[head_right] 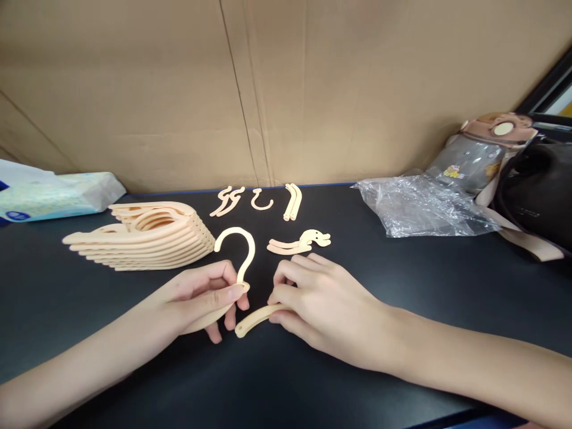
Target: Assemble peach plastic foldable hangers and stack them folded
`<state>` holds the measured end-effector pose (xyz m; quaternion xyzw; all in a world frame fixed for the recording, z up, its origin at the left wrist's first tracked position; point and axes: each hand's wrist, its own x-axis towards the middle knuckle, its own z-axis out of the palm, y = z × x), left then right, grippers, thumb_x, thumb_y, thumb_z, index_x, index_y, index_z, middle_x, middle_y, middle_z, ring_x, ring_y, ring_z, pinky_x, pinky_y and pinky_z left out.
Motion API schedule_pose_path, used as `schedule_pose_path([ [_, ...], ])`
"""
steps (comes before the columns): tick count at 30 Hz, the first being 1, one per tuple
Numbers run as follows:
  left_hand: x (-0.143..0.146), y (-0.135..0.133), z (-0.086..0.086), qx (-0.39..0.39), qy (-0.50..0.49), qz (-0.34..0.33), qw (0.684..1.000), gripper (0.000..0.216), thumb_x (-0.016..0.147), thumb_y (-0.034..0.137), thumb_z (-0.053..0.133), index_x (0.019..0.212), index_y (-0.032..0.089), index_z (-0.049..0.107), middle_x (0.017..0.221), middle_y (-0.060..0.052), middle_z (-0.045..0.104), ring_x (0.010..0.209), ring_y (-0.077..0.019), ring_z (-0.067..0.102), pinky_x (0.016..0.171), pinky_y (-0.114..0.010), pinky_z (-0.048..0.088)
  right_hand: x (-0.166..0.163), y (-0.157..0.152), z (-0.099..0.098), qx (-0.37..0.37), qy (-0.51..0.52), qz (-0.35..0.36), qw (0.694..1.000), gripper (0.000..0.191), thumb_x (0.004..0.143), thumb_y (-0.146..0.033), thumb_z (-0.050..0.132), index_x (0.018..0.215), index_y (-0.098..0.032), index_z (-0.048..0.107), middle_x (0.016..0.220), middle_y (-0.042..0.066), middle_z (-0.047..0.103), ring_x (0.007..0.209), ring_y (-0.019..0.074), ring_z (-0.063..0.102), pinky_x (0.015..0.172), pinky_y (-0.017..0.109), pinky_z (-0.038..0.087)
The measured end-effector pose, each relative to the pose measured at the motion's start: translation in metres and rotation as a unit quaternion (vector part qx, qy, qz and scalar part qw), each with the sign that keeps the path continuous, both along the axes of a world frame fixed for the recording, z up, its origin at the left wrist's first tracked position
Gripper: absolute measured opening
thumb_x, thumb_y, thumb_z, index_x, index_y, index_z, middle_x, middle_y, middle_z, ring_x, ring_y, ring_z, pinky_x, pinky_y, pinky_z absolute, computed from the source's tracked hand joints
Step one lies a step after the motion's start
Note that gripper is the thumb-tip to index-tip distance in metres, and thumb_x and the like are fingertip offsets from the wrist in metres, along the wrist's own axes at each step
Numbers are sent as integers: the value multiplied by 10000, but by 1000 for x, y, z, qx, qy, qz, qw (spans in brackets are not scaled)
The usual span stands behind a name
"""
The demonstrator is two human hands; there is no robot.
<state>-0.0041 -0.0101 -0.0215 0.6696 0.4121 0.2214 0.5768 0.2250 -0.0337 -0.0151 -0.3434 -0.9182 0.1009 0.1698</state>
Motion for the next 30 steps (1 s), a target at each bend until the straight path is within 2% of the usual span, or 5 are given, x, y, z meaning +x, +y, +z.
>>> schedule_pose_path([
  [8,12,7,16,-143,-33,61,987,175,946,292,534,1013,160,627,1133,-99,664,700,-125,699,601,-247,606,4,2,3,-38,18,-8,999,242,1017,-233,399,972,-172,629,900,40,644,806,168,589,743,313,445],
  [14,8,6,16,-200,-56,89,974,256,891,368,656,1067,187,694,852,-38,713,744,-141,689,668,-226,605,7,3,0,-67,-2,-26,997,257,1014,-167,310,921,-177,550,784,-5,569,620,117,516,564,254,385],
  [17,4,6,14,-204,-64,92,972,284,885,396,660,1086,202,707,713,-13,694,685,-131,665,648,-218,599,8,3,-1,-78,-10,-49,996,239,1031,-265,342,925,-192,544,734,-33,570,565,104,512,538,247,355],
  [20,1,6,13,-217,-69,84,970,315,890,409,654,1123,203,706,668,-14,694,657,-128,659,624,-204,590,8,4,-3,-40,-33,-54,997,282,1024,-365,391,891,-196,575,744,-30,607,577,108,546,524,247,329],
  [30,-1,7,16,-232,-54,35,971,370,881,427,672,1180,210,702,602,-10,700,574,-104,651,542,-138,559,6,5,-9,86,-73,-28,993,292,1014,-316,423,901,-182,656,708,-23,605,565,119,576,488,276,299],
])
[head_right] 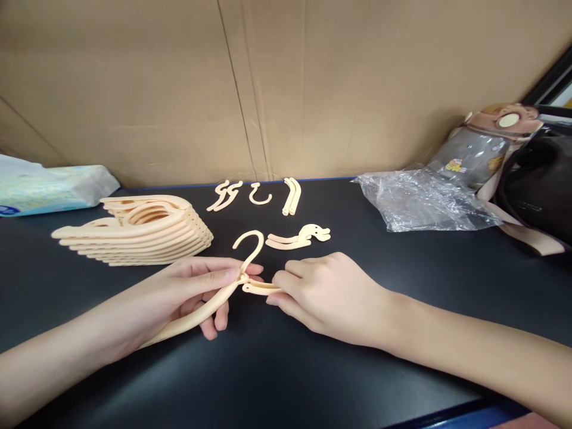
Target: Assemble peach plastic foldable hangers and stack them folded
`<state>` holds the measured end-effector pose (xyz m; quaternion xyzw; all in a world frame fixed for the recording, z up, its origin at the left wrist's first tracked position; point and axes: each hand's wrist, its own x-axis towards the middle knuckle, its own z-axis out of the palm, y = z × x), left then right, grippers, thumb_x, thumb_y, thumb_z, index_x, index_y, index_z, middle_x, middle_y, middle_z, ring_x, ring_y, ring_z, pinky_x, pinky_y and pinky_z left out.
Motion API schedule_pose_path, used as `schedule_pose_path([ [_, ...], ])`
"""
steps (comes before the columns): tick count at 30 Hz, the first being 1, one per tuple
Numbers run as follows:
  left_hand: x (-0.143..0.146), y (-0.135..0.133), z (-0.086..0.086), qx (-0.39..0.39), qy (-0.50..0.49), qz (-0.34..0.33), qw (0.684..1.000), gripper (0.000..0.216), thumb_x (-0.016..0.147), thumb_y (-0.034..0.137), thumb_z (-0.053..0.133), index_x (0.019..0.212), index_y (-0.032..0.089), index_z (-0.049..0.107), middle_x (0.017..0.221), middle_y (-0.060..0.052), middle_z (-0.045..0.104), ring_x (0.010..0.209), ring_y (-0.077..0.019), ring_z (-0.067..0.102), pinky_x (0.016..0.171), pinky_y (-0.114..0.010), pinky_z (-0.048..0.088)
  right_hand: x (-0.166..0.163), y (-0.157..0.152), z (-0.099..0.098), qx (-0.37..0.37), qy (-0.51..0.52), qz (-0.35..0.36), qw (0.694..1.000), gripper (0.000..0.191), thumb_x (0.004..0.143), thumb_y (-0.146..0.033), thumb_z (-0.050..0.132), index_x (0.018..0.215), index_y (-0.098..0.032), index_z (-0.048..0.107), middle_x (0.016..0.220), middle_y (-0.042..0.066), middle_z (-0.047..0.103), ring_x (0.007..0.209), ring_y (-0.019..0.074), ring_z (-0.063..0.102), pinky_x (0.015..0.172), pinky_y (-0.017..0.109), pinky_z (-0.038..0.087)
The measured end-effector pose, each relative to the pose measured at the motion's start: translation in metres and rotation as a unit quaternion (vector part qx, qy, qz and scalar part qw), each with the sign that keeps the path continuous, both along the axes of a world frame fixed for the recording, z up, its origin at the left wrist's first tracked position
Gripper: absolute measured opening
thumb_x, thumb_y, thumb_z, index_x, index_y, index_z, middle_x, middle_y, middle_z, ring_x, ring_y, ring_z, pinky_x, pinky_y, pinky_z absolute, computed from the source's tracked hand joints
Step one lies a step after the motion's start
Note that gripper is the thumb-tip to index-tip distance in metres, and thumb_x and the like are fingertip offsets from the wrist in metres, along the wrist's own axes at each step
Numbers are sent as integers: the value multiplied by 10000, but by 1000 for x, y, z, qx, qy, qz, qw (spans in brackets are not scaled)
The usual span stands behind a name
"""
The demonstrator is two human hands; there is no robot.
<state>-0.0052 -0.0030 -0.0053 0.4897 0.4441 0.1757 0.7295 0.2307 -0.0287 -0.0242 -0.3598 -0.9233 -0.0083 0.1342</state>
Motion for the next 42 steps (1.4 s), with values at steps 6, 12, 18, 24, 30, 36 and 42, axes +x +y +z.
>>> schedule_pose_path([
  [6,2,2,1,-5,5,-9,1000,298,888,387,675,1130,221,727,661,-8,704,628,-107,660,543,-140,575,1,-1,-1,47,9,6,999,305,1007,-302,441,888,-162,684,710,-16,615,593,130,599,512,293,332],
  [12,1,0,1,-7,-1,-18,1000,248,880,365,685,1057,203,750,717,-19,706,682,-112,653,574,-144,584,0,-1,-1,87,4,12,996,294,996,-291,468,846,-162,686,687,-17,599,580,135,574,528,297,343],
  [18,2,1,0,3,-6,-12,1000,144,859,292,709,920,174,765,769,-23,713,724,-118,655,628,-162,593,-1,0,-2,126,-5,21,992,301,986,-287,479,772,-167,654,652,-18,558,547,137,516,519,292,331],
  [24,2,2,-3,9,-7,-11,1000,135,820,299,746,885,181,761,808,-18,715,771,-134,678,667,-181,595,-1,-2,-4,134,-10,37,990,361,1005,-283,436,713,-170,615,613,-21,533,504,120,461,505,279,299],
  [30,4,1,-2,13,12,-8,1000,131,821,298,740,859,173,752,814,-13,708,770,-131,678,682,-187,586,0,-2,-3,126,-23,44,991,393,1018,-305,408,710,-171,612,592,-23,542,480,114,466,496,284,282],
  [36,4,-1,1,29,30,-24,999,140,832,308,723,876,177,744,796,-6,708,775,-126,677,682,-165,555,0,-3,-1,104,-16,48,993,441,1035,-338,363,692,-178,591,560,-27,564,448,99,478,491,286,250],
  [42,6,-1,1,52,40,-38,997,184,838,340,708,938,192,753,796,-13,737,791,-144,677,682,-181,542,0,-4,2,51,-23,32,998,454,1036,-392,357,709,-185,593,554,-29,590,439,95,488,486,289,209],
])
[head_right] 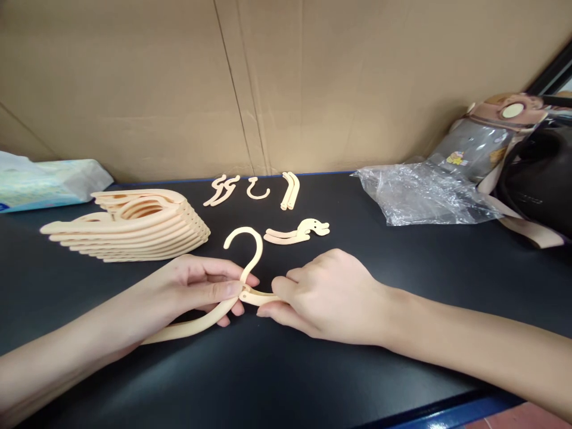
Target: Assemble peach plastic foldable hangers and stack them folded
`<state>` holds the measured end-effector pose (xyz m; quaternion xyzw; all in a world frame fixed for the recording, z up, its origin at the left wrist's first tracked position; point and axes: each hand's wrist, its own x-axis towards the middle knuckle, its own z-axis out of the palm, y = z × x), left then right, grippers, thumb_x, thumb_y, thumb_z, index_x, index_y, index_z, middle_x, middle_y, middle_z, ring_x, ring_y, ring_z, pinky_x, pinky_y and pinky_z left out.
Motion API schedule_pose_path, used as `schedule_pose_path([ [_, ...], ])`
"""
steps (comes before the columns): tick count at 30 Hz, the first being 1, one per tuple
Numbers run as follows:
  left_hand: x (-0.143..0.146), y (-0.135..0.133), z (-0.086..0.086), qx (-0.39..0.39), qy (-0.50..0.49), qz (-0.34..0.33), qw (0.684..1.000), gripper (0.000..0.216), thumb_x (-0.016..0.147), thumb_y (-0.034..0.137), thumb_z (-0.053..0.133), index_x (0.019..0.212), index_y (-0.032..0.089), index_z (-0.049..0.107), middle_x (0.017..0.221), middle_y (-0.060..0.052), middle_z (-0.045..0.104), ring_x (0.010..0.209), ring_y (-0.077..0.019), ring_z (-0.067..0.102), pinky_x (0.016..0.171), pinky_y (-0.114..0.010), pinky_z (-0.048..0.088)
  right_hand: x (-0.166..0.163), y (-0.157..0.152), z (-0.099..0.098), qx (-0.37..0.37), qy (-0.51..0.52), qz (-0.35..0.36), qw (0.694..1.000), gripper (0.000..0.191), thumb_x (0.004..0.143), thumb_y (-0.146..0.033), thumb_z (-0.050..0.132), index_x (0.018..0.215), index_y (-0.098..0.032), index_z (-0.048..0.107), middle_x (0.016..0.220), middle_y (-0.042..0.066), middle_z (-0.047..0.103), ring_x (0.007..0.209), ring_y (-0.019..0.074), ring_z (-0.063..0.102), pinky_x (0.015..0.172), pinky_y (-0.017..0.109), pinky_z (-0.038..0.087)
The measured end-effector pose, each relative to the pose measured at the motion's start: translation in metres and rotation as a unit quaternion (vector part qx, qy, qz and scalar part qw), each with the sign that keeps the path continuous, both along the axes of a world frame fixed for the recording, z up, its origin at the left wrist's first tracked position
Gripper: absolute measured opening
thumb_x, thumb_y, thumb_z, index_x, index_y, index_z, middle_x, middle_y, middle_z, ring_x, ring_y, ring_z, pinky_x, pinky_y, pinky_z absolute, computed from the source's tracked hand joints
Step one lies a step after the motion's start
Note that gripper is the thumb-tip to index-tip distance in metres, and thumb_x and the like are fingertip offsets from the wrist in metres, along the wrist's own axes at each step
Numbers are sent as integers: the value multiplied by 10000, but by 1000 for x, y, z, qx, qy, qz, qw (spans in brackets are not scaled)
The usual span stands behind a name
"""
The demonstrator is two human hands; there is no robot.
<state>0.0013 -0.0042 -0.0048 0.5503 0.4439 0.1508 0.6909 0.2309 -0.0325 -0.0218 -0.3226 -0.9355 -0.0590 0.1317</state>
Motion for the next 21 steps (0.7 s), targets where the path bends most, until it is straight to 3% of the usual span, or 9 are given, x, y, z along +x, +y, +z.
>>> schedule_pose_path([
  [5,0,1,-5,30,13,-21,999,279,874,381,657,1065,198,744,732,-4,731,711,-133,653,671,-191,524,-1,0,0,-28,1,-22,999,460,1019,-418,397,671,-182,581,530,-23,594,428,92,494,473,289,175],
  [10,-2,0,-7,62,22,-47,997,305,908,404,591,1069,198,748,646,7,695,622,-132,624,654,-216,498,-1,0,2,-29,9,-27,999,461,1011,-417,410,653,-181,577,521,-29,587,410,88,483,460,292,164],
  [16,-1,0,-5,80,37,-68,994,295,918,398,561,918,200,780,640,9,686,615,-132,619,669,-214,481,0,1,2,-41,13,-21,999,453,1005,-407,423,644,-181,579,513,-27,574,411,89,467,459,291,169],
  [21,-1,0,-6,85,33,-74,993,299,913,412,567,911,204,783,610,9,670,608,-140,615,696,-232,491,1,3,3,-54,30,-23,998,538,1018,-460,367,608,-178,571,481,-25,544,405,85,431,463,280,166],
])
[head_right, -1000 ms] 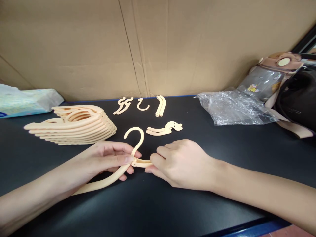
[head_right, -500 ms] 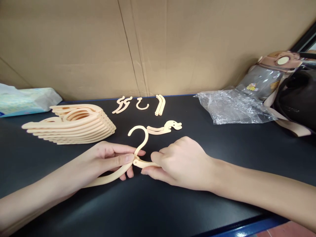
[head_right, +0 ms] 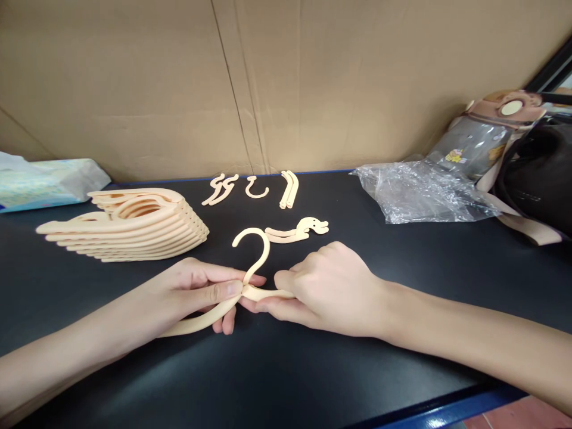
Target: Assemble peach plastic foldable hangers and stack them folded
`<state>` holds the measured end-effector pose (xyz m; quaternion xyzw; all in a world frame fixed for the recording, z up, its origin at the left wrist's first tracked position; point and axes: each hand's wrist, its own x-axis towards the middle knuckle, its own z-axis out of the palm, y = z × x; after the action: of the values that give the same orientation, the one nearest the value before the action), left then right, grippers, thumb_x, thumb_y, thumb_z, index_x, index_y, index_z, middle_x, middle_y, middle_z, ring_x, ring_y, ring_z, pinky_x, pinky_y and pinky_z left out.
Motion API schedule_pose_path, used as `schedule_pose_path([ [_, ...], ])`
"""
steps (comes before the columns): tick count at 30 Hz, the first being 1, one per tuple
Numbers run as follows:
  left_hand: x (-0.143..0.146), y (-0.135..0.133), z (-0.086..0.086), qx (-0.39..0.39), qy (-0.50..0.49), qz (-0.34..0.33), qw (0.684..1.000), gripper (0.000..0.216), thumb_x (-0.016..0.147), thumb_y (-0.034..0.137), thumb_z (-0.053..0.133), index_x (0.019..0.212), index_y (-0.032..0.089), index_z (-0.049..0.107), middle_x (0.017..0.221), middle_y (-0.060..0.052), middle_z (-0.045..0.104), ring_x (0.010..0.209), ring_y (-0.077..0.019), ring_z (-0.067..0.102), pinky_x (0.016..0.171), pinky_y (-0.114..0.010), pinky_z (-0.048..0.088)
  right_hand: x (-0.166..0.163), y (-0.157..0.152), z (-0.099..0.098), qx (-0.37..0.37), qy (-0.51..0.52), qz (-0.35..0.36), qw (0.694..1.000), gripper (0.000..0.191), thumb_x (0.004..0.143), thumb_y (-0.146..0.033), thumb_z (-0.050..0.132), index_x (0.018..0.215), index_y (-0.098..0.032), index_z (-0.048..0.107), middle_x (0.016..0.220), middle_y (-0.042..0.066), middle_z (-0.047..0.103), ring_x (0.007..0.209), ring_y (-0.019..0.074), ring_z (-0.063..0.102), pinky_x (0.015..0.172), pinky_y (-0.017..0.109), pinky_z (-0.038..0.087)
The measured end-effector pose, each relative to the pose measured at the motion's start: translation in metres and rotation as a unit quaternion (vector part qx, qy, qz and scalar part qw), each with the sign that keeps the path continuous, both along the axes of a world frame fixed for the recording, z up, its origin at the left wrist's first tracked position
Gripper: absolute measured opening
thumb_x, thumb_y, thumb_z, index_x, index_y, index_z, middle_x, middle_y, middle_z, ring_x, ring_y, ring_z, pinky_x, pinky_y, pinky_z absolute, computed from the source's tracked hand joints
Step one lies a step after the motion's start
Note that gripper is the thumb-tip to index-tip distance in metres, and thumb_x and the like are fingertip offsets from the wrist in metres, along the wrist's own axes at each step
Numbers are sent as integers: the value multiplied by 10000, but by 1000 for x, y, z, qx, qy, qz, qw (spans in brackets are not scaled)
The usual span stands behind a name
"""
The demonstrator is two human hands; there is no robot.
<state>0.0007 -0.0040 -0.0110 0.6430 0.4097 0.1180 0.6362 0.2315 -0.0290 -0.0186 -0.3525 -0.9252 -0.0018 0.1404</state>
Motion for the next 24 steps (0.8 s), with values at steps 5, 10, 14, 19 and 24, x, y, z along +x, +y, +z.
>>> schedule_pose_path([
  [5,0,1,0,4,9,-16,1000,321,930,418,546,885,197,775,614,6,667,644,-146,631,724,-239,498,-1,3,0,-22,9,3,1000,571,1018,-489,343,595,-177,565,476,-26,522,409,85,404,469,272,174],
  [10,0,1,2,-30,2,-15,999,289,909,405,574,929,180,753,854,-29,743,646,-131,634,641,-213,498,2,5,-4,-12,17,20,1000,498,1003,-436,403,608,-176,558,489,-34,514,423,83,412,475,271,198],
  [14,1,0,3,-53,1,-8,999,274,896,404,595,926,169,734,858,-35,740,642,-123,635,611,-192,493,2,5,-4,41,32,45,998,381,964,-457,486,734,-172,589,557,-42,535,472,93,438,500,270,254],
  [19,2,-2,0,-34,-7,-4,999,292,892,388,583,756,158,702,699,-7,683,536,-91,571,544,-172,463,-1,7,-2,117,52,70,989,267,958,-328,505,762,-169,591,672,7,587,626,136,508,619,266,382],
  [24,4,-4,3,-39,4,3,999,313,878,413,594,698,164,655,658,7,631,521,-90,551,511,-170,439,0,11,-1,170,48,69,982,213,942,-330,558,855,-152,636,963,96,668,907,210,568,818,338,451],
])
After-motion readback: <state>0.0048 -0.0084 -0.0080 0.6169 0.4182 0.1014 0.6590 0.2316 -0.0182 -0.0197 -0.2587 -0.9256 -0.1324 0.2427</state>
